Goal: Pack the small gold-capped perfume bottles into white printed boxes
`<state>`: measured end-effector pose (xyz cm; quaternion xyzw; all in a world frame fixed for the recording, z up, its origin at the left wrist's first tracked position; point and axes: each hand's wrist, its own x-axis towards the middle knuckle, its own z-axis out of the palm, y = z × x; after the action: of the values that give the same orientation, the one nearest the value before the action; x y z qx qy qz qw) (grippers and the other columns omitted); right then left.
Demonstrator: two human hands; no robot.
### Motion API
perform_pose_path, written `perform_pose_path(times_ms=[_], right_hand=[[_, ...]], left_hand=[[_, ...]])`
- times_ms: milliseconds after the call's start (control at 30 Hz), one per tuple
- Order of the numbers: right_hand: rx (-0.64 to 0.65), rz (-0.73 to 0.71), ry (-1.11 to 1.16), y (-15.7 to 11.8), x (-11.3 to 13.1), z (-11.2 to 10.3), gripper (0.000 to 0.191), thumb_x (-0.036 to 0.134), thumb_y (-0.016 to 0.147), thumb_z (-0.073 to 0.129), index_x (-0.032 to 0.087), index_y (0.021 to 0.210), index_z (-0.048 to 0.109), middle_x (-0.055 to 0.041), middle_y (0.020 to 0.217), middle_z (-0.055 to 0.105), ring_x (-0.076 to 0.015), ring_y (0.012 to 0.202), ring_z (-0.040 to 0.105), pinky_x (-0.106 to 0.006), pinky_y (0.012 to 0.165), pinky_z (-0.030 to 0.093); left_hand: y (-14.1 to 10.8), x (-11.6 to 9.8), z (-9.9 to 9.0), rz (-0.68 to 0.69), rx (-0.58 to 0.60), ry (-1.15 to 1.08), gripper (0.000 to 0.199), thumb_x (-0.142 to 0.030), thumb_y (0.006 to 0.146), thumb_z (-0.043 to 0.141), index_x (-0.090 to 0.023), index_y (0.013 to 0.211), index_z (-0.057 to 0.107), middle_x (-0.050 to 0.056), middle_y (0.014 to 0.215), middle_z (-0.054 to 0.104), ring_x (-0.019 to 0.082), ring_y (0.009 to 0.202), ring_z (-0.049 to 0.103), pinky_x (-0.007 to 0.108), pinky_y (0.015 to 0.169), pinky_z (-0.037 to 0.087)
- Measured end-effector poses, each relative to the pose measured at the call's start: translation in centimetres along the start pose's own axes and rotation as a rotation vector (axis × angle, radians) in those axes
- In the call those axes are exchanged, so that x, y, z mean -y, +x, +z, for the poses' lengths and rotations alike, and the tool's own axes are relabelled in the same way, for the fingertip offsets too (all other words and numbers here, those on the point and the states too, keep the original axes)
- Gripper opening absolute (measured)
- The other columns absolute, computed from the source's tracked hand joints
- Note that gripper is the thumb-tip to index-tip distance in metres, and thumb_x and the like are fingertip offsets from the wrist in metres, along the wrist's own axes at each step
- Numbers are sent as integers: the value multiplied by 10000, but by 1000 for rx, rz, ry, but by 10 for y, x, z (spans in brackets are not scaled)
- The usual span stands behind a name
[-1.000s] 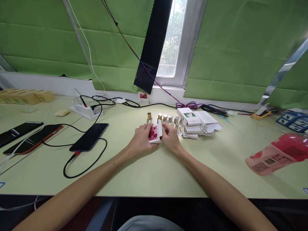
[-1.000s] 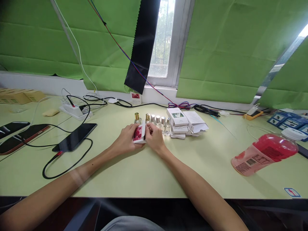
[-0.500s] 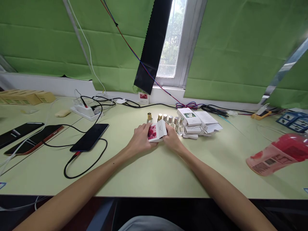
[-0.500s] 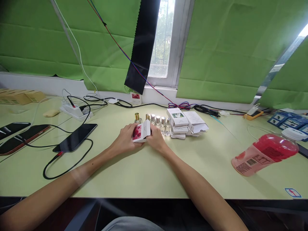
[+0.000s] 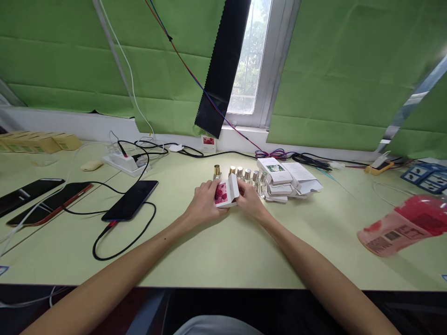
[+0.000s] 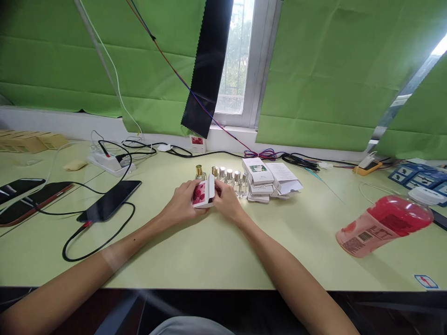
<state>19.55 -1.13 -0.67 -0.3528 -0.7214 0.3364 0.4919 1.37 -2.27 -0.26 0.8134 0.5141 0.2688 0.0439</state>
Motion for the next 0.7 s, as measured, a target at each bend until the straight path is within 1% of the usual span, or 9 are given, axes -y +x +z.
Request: perform_pose_path(times_ms=[367, 500, 700], right_hand=[[28, -17, 7, 1, 0, -2, 127, 201, 726, 448, 183, 793, 555, 12, 725, 545, -130, 649, 449, -257, 604, 355], [19, -15, -49, 2, -2, -3, 103, 218, 677, 445, 191, 749, 513, 20, 682, 515, -126, 626, 415, -259, 583, 326], [10, -4, -82, 2, -3, -3, 93, 251, 632, 426, 206, 704, 462, 21, 654, 493, -123, 611, 388, -262, 567, 305]], left_hand=[[-1, 0, 0, -12, 7, -11, 685, -429, 688, 737, -212, 1291, 497, 105, 1181, 621, 326, 1078, 585, 456, 921, 466], [0, -1, -1, -23, 16, -5, 707, -426, 678, 738, -201, 1301, 494, 103, 1158, 625, 321, 1041, 589, 454, 899, 470], [0, 0, -2, -32, 28, -8, 724, -428, 680, 735, -199, 1317, 480, 107, 1182, 618, 322, 1064, 579, 466, 921, 467]])
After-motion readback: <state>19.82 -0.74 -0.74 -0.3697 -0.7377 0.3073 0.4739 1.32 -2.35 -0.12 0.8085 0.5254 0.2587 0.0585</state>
